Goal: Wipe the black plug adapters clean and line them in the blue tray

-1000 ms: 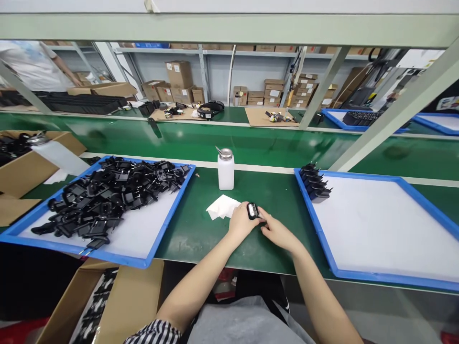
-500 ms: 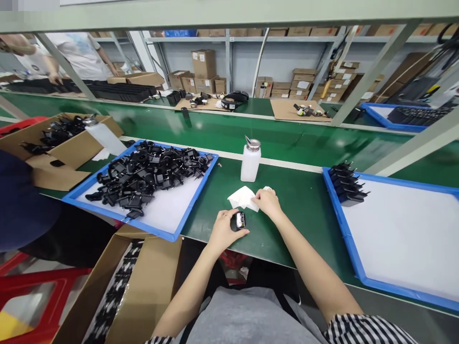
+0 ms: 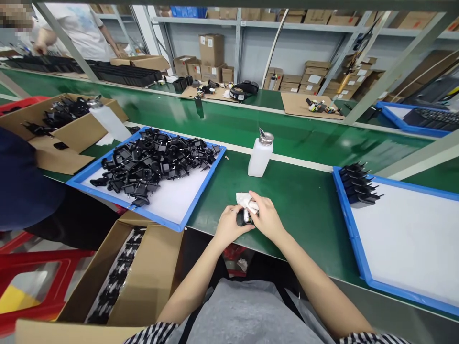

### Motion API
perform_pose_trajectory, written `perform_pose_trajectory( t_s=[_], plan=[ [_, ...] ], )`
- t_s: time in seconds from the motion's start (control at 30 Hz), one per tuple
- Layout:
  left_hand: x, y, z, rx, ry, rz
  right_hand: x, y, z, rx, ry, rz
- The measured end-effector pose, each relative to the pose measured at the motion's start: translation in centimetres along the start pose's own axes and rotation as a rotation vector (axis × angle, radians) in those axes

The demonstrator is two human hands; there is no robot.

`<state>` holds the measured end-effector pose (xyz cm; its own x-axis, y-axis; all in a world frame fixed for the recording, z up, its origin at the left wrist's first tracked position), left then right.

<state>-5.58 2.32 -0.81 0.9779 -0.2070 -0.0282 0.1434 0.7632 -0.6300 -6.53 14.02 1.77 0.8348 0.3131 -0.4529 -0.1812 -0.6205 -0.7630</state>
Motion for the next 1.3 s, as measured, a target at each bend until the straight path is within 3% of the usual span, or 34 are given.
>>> perform_pose_trajectory(
  t_s=[0.23,0.4,0.5,0.6,0.7,0.8,0.87,0.93,1.0,1.1,1.2,1.3],
  plan=[
    [-0.1,0.0,-0.2,0.04,0.011,0.022,2.6,0.7,-0.4,-0.218,0.027,0.005],
    [-0.2,-0.1,-0.4,0.042,0.009,-0.013,3.6,-0.3,0.9,-0.588,0.403,-0.038],
    [-0.2,-0.2,-0.3,0.005,-0.004,-0.007,2.8,-1.7,3.2,-0.812,0.656,0.069],
    [0.0,-0.1,-0.1,-0.031,0.007,-0.037,2.2,-3.3,5.6,-0.671,0.8,0.139],
    [0.6,-0.6,0.1,-0.045,0.079,-0.072,2.6,-4.8,7.0,-0.19,0.77,0.203],
    [1.0,-3.1,-0.7,-0.101,0.139,-0.001,3.8,-5.4,7.5,0.067,0.679,0.291],
    [0.9,-6.0,-2.2,-0.206,0.087,0.172,4.4,-5.3,7.8,0.082,0.658,0.325],
    [0.8,-9.4,-4.3,-0.378,-0.087,0.366,4.8,-5.1,8.1,0.055,0.662,0.336],
    [0.7,-12.2,-6.3,-0.547,-0.311,0.454,4.8,-5.0,8.3,0.015,0.677,0.327],
    [0.7,-14.6,-8.1,-0.666,-0.521,0.436,4.8,-5.0,8.3,-0.036,0.704,0.319],
    [0.1,-15.2,-8.4,-0.71,-0.56,0.367,4.9,-5.0,8.3,-0.079,0.749,0.325],
    [-1.3,-15.7,-8.0,-0.78,-0.558,0.38,5.0,-4.9,8.3,-0.119,0.791,0.325]
  ],
)
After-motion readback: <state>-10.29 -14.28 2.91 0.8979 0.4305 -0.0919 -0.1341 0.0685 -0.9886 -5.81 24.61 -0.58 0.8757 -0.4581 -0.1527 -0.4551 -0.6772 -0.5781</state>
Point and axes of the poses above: each hand's wrist, its own x-axis away from the middle knuckle, its own y-axis out of the palm, z = x × y, the point moved 3 cm from there along -x, towards the middle knuckle
